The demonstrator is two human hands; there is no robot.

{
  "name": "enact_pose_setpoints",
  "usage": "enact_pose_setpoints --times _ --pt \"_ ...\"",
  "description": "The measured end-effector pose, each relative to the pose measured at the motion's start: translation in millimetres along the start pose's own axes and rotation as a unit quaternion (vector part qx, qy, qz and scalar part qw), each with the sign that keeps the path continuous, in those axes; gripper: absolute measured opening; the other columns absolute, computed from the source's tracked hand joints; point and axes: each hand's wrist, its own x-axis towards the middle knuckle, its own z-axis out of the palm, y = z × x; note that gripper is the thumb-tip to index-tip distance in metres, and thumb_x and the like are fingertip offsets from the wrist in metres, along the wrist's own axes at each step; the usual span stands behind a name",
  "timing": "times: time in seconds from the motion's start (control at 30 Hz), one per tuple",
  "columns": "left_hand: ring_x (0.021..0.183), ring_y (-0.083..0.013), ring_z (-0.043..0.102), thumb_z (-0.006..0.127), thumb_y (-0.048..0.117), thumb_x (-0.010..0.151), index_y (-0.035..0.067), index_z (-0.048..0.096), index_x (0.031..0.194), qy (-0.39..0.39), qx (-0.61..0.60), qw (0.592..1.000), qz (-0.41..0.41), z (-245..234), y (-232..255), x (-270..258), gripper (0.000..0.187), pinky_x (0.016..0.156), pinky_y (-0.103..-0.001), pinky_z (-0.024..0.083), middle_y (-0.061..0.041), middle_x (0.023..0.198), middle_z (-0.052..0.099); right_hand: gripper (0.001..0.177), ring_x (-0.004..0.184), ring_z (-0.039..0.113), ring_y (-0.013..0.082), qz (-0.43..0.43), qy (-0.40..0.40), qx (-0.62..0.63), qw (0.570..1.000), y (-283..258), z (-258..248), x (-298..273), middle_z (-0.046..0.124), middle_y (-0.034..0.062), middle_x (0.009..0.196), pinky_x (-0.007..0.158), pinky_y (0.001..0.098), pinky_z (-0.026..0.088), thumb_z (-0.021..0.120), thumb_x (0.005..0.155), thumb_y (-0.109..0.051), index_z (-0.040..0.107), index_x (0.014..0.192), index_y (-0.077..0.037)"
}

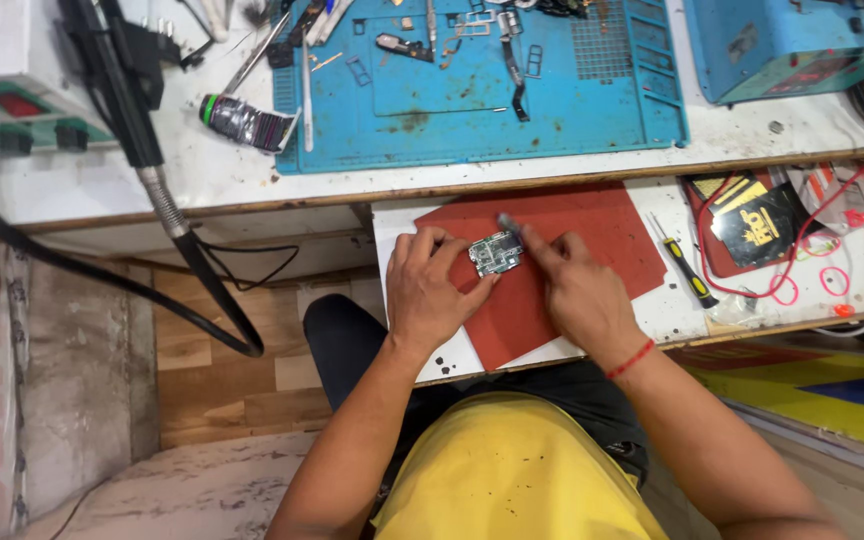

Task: The person scrubs a small green circuit board with a toothbrush on a red mat. The person repeatedly scrubs the surface of the board, flipping it over to clean different sides, and occasionally pauses to inspect the board.

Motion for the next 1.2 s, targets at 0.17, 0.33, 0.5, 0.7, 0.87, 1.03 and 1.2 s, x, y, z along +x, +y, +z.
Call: enact_pose_setpoints --times 0.17,0.33,0.5,0.7,0.87,1.03,1.2 --pt "0.096 -0.0267 0.055 0.092 0.034 0.067 0.009 0.076 0.101 0.007 0.003 1.000 0.025 0 0 2 0.045 0.085 -0.042 0.048 -0.003 0.103 0.061 0.055 0.077 0.069 0.0411 0.008 0.022 0.011 1.000 0 -1 -2 0.064 0.0127 0.112 0.066 0.0527 0.056 0.049 0.092 -0.008 0.059 0.142 -0.027" --pt "0.094 -0.0266 0.053 0.092 0.033 0.067 0.010 0.077 0.100 -0.006 0.008 1.000 0.011 -1 1 2 0.043 0.084 -0.041 0.048 -0.004 0.103 0.062 0.061 0.072 0.068 0.0416 -0.013 -0.040 0.016 0.999 -5 -2 -9 0.062 0.0138 0.114 0.064 0.0521 0.056 0.048 0.087 -0.005 0.055 0.145 -0.026" --pt "0.094 -0.0260 0.054 0.092 0.034 0.068 0.009 0.077 0.101 0.002 0.011 1.000 0.007 -1 2 2 0.044 0.084 -0.041 0.048 -0.004 0.102 0.062 0.066 0.074 0.066 0.0446 -0.009 -0.010 0.027 1.000 9 3 -10 0.061 0.0173 0.113 0.064 0.0541 0.055 0.047 0.086 -0.002 0.049 0.151 -0.017" --pt "0.094 -0.0271 0.054 0.091 0.033 0.067 0.010 0.078 0.100 -0.014 0.000 1.000 0.004 3 3 1 0.043 0.084 -0.041 0.048 -0.004 0.101 0.062 0.063 0.075 0.067 0.0437 -0.009 0.008 0.047 0.999 3 9 -12 0.062 0.0180 0.113 0.067 0.0538 0.056 0.048 0.088 -0.004 0.050 0.150 -0.015" --pt "0.096 -0.0272 0.054 0.091 0.032 0.067 0.010 0.077 0.100 -0.013 -0.001 1.000 0.001 -1 2 4 0.042 0.085 -0.042 0.047 -0.004 0.102 0.062 0.059 0.068 0.068 0.0410 0.006 -0.027 0.012 1.000 -8 -1 -7 0.064 0.0116 0.116 0.066 0.0532 0.056 0.050 0.087 -0.007 0.058 0.141 -0.026" --pt "0.095 -0.0269 0.054 0.091 0.030 0.066 0.010 0.077 0.100 -0.010 -0.005 1.000 0.000 -3 2 9 0.042 0.085 -0.042 0.046 -0.003 0.102 0.062 0.061 0.066 0.068 0.0383 -0.050 -0.017 -0.025 0.998 -1 -4 -2 0.064 0.0112 0.113 0.061 0.0500 0.056 0.050 0.086 -0.006 0.059 0.142 -0.029" --pt "0.095 -0.0263 0.054 0.091 0.032 0.067 0.010 0.076 0.099 -0.011 -0.002 1.000 -0.001 0 3 6 0.042 0.085 -0.041 0.047 -0.004 0.103 0.061 0.062 0.072 0.069 0.0385 -0.013 0.003 0.000 1.000 10 -3 3 0.064 0.0127 0.108 0.064 0.0497 0.056 0.047 0.089 -0.003 0.056 0.147 -0.023"
